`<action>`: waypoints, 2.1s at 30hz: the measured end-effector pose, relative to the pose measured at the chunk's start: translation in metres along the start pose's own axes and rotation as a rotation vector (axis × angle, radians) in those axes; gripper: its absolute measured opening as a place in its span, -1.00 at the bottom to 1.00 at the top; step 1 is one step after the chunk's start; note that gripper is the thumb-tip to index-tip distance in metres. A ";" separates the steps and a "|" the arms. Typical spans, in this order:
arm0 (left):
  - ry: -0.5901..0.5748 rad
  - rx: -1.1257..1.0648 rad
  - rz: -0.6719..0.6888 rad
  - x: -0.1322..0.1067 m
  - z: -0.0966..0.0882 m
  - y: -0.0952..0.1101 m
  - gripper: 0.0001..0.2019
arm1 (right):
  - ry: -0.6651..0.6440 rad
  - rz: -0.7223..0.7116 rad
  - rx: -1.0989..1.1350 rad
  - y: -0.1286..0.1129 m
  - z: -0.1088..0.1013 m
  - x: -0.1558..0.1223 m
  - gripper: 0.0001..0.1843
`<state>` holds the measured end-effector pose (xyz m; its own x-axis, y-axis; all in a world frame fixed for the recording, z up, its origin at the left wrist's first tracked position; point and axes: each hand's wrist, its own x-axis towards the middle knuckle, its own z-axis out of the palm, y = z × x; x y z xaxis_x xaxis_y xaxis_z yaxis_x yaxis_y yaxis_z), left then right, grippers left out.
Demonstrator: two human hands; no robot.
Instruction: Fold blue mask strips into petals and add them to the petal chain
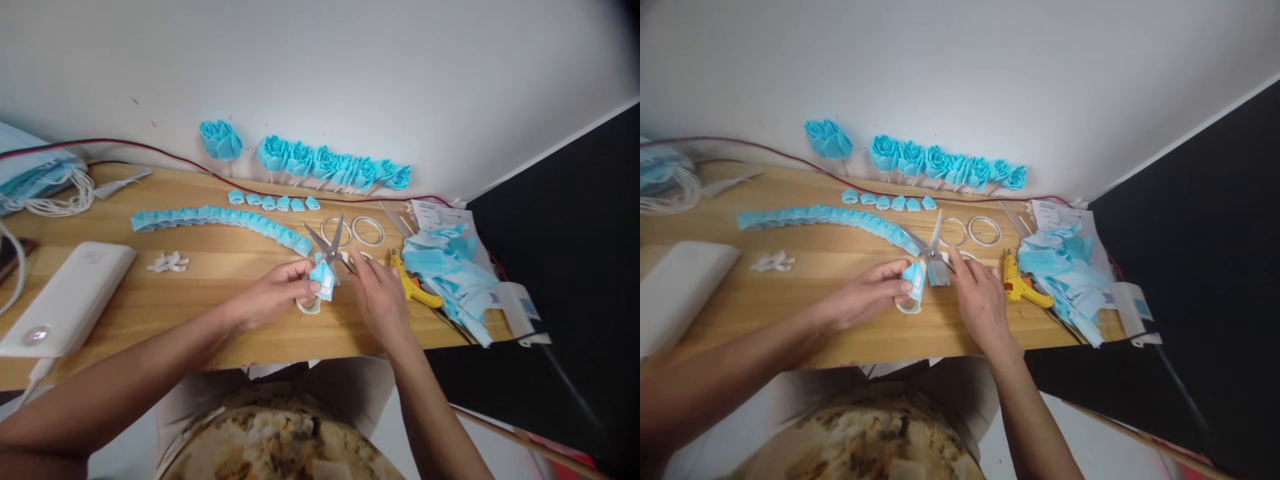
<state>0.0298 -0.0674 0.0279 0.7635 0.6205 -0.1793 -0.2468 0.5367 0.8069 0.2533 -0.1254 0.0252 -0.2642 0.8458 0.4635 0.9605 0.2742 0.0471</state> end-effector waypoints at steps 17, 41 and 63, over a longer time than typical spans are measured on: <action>-0.161 0.019 0.066 -0.006 -0.016 0.007 -0.71 | -0.113 0.600 1.178 -0.008 0.003 -0.001 -0.26; 0.019 -0.058 0.066 0.003 -0.017 0.009 -0.84 | -0.107 0.785 1.675 0.003 -0.008 -0.017 -0.18; 0.161 -0.136 0.051 0.010 -0.023 0.006 -0.79 | -0.250 0.791 1.662 -0.011 -0.009 -0.017 -0.31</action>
<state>0.0219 -0.0451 0.0181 0.6451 0.7266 -0.2366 -0.3697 0.5678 0.7355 0.2485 -0.1472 0.0246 -0.0066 0.9818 -0.1898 -0.1688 -0.1881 -0.9675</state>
